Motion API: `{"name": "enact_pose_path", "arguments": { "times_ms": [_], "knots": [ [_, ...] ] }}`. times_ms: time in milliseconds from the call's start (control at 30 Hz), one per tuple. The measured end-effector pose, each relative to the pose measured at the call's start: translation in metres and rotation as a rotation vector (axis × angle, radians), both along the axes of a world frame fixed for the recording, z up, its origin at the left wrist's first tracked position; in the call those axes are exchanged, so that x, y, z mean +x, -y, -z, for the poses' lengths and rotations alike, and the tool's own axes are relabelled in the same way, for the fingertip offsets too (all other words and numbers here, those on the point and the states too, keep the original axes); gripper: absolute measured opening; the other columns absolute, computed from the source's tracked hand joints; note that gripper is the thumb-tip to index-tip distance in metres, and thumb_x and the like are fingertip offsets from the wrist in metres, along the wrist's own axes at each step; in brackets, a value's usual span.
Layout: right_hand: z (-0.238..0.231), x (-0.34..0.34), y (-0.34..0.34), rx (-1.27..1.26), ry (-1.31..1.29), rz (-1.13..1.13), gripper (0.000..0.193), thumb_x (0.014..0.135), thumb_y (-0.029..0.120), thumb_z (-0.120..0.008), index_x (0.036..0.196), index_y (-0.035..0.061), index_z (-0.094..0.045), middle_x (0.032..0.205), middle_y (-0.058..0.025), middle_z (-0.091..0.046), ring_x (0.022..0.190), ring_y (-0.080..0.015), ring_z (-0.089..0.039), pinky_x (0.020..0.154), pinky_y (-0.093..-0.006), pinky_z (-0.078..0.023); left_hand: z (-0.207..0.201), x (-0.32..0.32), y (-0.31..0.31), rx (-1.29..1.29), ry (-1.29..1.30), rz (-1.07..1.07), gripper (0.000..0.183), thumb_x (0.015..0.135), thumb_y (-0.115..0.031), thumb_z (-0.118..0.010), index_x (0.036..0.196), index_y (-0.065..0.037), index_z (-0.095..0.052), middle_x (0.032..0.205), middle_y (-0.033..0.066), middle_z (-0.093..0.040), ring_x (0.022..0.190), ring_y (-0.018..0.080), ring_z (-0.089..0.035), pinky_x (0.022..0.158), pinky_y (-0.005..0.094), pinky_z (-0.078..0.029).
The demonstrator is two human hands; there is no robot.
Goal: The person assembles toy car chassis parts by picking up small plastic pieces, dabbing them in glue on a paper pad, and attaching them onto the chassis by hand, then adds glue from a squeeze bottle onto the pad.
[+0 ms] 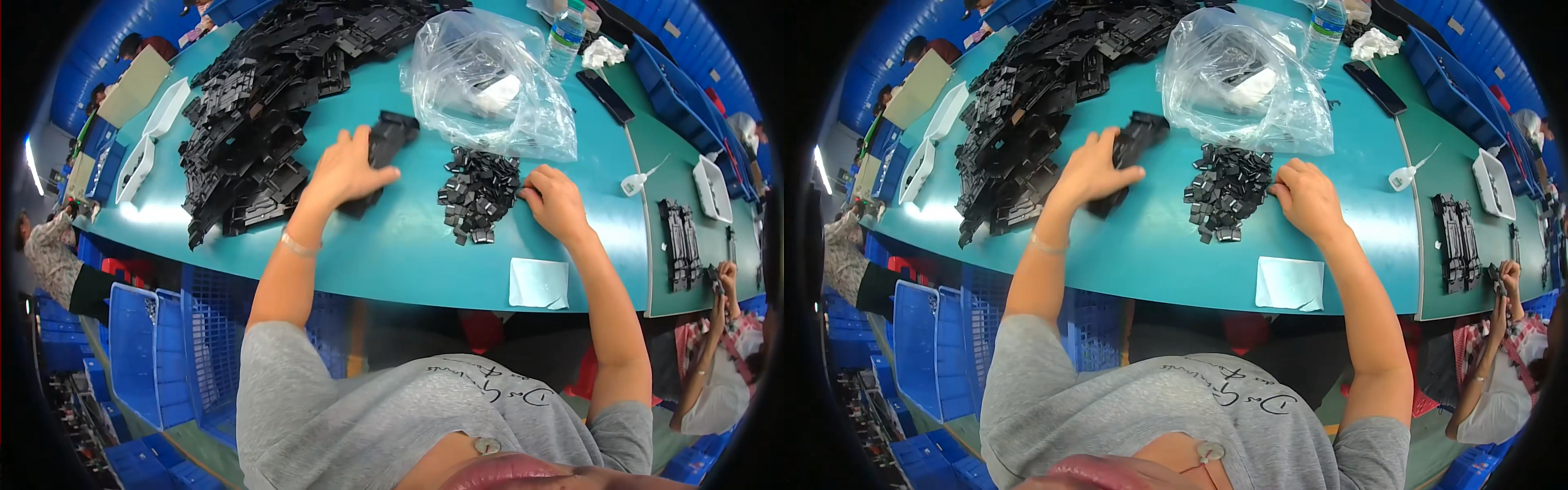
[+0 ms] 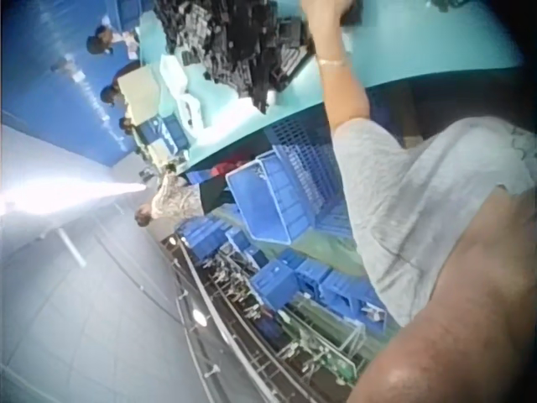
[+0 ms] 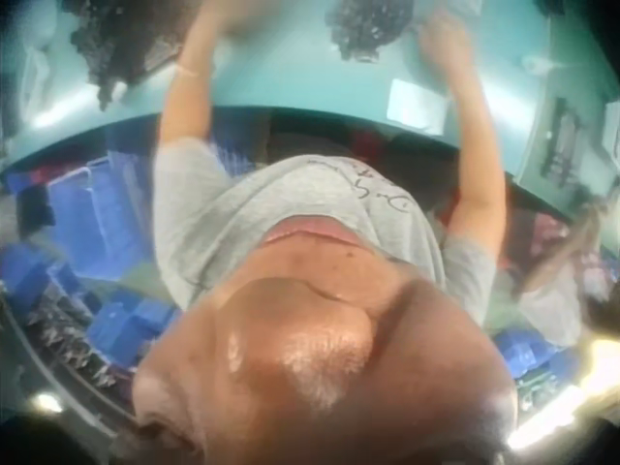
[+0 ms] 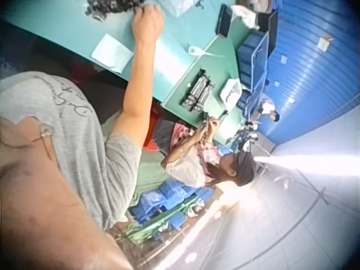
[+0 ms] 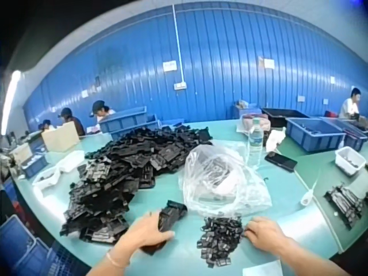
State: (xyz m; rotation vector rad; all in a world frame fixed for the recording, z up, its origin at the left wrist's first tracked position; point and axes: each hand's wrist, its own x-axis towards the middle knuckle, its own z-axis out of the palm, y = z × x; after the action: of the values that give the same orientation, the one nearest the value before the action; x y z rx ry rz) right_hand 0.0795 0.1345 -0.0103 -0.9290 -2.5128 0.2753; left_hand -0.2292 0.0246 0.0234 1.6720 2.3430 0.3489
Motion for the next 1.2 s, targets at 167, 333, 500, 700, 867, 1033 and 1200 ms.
{"name": "enact_pose_path", "arguments": {
  "times_ms": [167, 333, 500, 700, 867, 1033, 1200],
  "knots": [
    [0.002, -0.002, -0.005, -0.158, -0.039, 0.082, 0.009, 0.073, 0.008, -0.063, 0.08, 0.0046, -0.06, 0.08, -0.0126, -0.058, 0.077, -0.0328, -0.057, 0.067, -0.0404, -0.045, -0.009, 0.003, 0.076, 0.114, 0.262, 0.027, 0.09, 0.062, -0.039, -0.074, 0.131, 0.003, -0.036, 0.112, 0.0228, -0.05, 0.102, 0.036, -0.053, 0.087, 0.0392, -0.043],
    [-0.004, -0.004, 0.001, -0.291, 0.068, 0.167, 0.012, 0.078, 0.013, -0.061, 0.085, 0.0037, -0.057, 0.084, -0.0157, -0.061, 0.08, -0.034, -0.058, 0.07, -0.0418, -0.044, 0.023, 0.024, 0.101, 0.143, 0.2, 0.048, 0.077, 0.07, -0.033, -0.07, 0.129, 0.003, -0.038, 0.11, 0.0232, -0.05, 0.1, 0.0367, -0.052, 0.086, 0.0389, -0.043],
    [-0.01, 0.008, 0.012, -0.3, 0.113, 0.248, 0.015, 0.08, 0.013, -0.06, 0.09, 0.0031, -0.056, 0.087, -0.0168, -0.062, 0.083, -0.035, -0.058, 0.072, -0.0416, -0.045, 0.041, 0.037, 0.077, 0.285, 0.353, 0.022, 0.064, 0.069, -0.028, -0.07, 0.12, 0.004, -0.048, 0.105, 0.0212, -0.056, 0.097, 0.033, -0.056, 0.083, 0.0376, -0.045],
    [-0.005, 0.021, 0.01, -0.285, 0.186, 0.111, 0.015, 0.081, 0.008, -0.057, 0.095, 0.0027, -0.055, 0.081, -0.0142, -0.062, 0.08, -0.0333, -0.058, 0.069, -0.0395, -0.044, 0.022, 0.044, 0.062, 0.371, 1.285, -0.138, 0.02, 0.081, -0.003, -0.062, 0.099, 0.003, -0.057, 0.089, 0.0055, -0.062, 0.076, 0.0103, -0.059, 0.068, 0.0251, -0.049],
    [0.001, 0.028, 0.013, -0.227, 0.229, 0.121, 0.016, 0.084, 0.007, -0.052, 0.099, 0.0014, -0.053, 0.089, -0.0153, -0.062, 0.087, -0.0344, -0.057, 0.074, -0.0413, -0.044, 0.023, 0.063, 0.029, 0.518, 1.929, -0.084, 0.024, 0.091, -0.011, -0.05, 0.114, -0.003, -0.052, 0.106, 0.0069, -0.061, 0.093, 0.0175, -0.061, 0.083, 0.0317, -0.049],
    [-0.005, 0.041, 0.013, -0.359, 0.062, 0.171, 0.012, 0.083, 0.008, -0.055, 0.091, -0.0001, -0.058, 0.082, -0.0135, -0.063, 0.077, -0.0274, -0.06, 0.07, -0.0355, -0.047, 0.024, 0.073, 0.001, 0.426, 2.096, 0.029, 0.021, 0.091, -0.014, -0.051, 0.109, -0.003, -0.053, 0.104, 0.0072, -0.063, 0.094, 0.0195, -0.061, 0.083, 0.0338, -0.05],
    [-0.011, 0.04, 0.006, -0.541, 0.086, 0.176, 0.013, 0.077, 0.011, -0.064, 0.084, 0.0013, -0.061, 0.074, -0.0091, -0.062, 0.065, -0.0192, -0.058, 0.062, -0.0304, -0.046, 0.042, 0.072, -0.007, 0.374, 2.166, 0.021, 0.02, 0.091, -0.014, -0.05, 0.108, -0.002, -0.053, 0.102, 0.0079, -0.063, 0.092, 0.0199, -0.062, 0.08, 0.0345, -0.052]
  ]
}}
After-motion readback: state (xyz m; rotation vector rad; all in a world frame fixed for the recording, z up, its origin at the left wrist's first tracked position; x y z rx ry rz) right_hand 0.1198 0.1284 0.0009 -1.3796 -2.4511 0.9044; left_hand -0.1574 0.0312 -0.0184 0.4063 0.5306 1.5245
